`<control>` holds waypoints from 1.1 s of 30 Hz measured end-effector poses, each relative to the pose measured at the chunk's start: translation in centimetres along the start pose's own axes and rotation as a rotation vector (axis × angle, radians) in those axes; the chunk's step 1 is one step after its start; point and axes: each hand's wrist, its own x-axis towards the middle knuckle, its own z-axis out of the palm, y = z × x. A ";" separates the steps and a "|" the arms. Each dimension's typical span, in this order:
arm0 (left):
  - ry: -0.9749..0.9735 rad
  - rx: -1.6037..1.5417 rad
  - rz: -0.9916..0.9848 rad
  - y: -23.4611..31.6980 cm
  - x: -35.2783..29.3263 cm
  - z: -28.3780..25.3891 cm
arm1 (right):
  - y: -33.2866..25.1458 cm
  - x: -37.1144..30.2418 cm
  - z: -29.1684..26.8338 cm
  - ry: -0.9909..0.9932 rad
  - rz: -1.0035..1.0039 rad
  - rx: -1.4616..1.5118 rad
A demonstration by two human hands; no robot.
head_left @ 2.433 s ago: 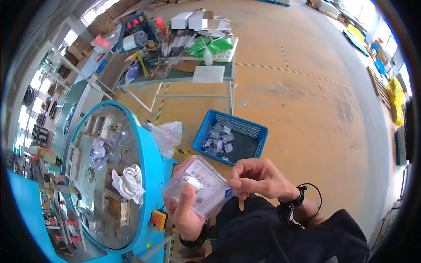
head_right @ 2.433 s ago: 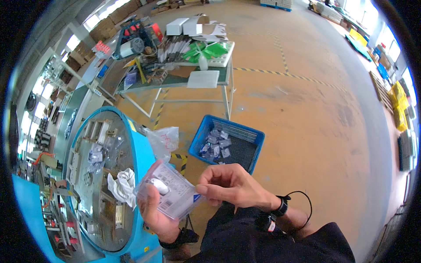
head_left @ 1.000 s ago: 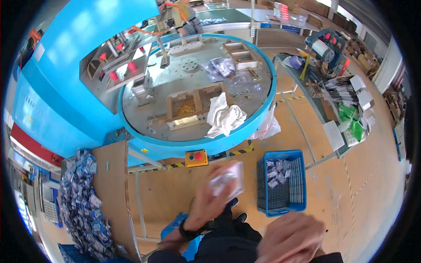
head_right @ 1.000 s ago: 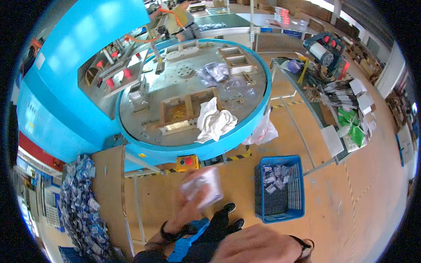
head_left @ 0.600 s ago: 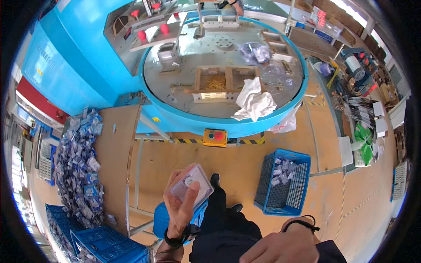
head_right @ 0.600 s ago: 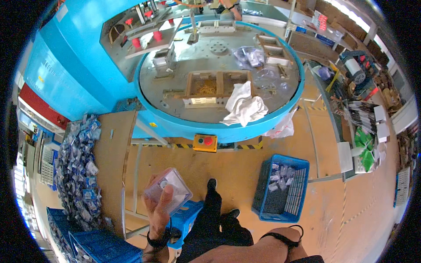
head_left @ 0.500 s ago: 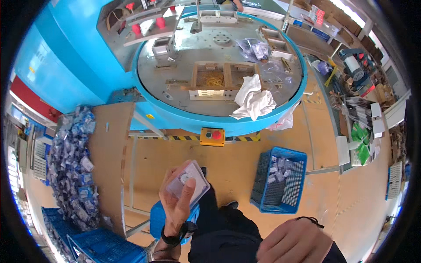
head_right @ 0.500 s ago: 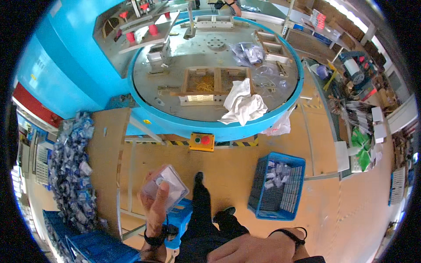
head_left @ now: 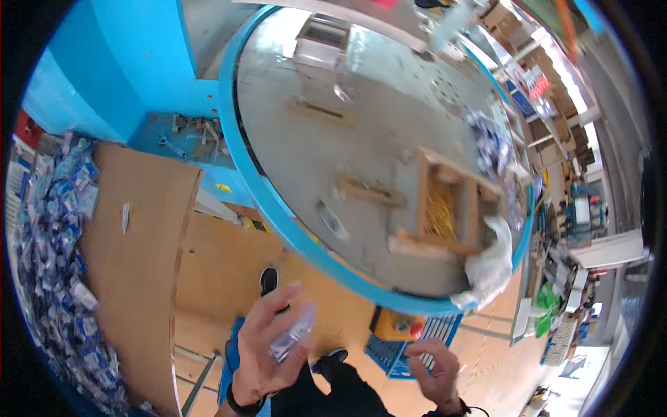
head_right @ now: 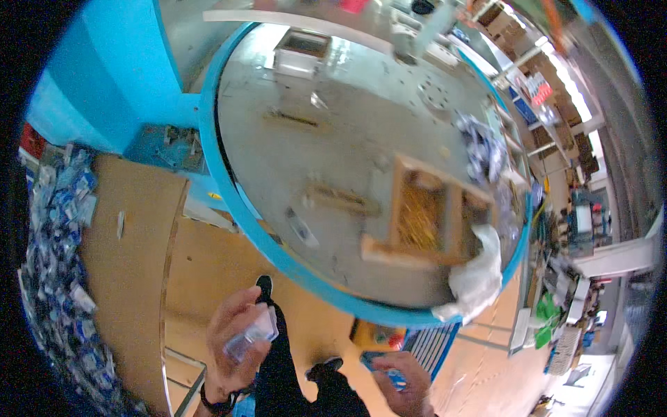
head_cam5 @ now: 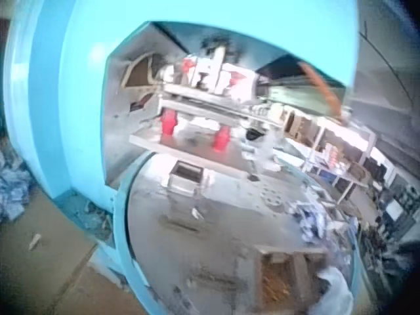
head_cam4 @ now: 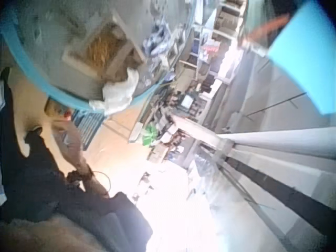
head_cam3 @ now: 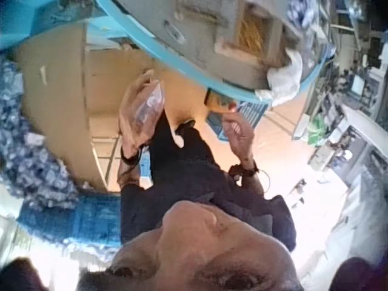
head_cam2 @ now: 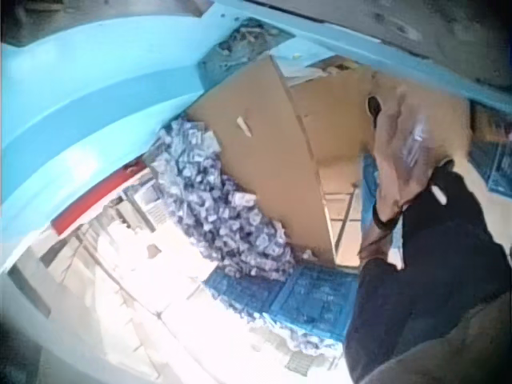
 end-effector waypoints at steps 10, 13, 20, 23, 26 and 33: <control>-0.292 0.141 0.229 -6.9 17.1 -9.2 | -0.7 17.1 12.6 0.194 -0.125 -0.407; -0.363 -0.021 0.166 -8.4 19.4 -10.5 | -0.4 16.9 13.1 0.231 -0.198 -0.494; -0.507 -0.183 0.120 -10.1 20.7 -12.1 | -0.3 16.5 13.1 0.221 -0.231 -0.506; -0.527 -0.186 0.126 -10.5 20.7 -11.8 | -0.5 16.7 13.3 0.226 -0.212 -0.542; -0.544 -0.200 0.142 -10.8 20.9 -11.7 | -1.0 17.1 13.5 0.262 -0.202 -0.469; -0.579 -0.137 0.147 -10.4 20.9 -11.5 | -2.0 17.4 13.6 0.319 -0.153 -0.457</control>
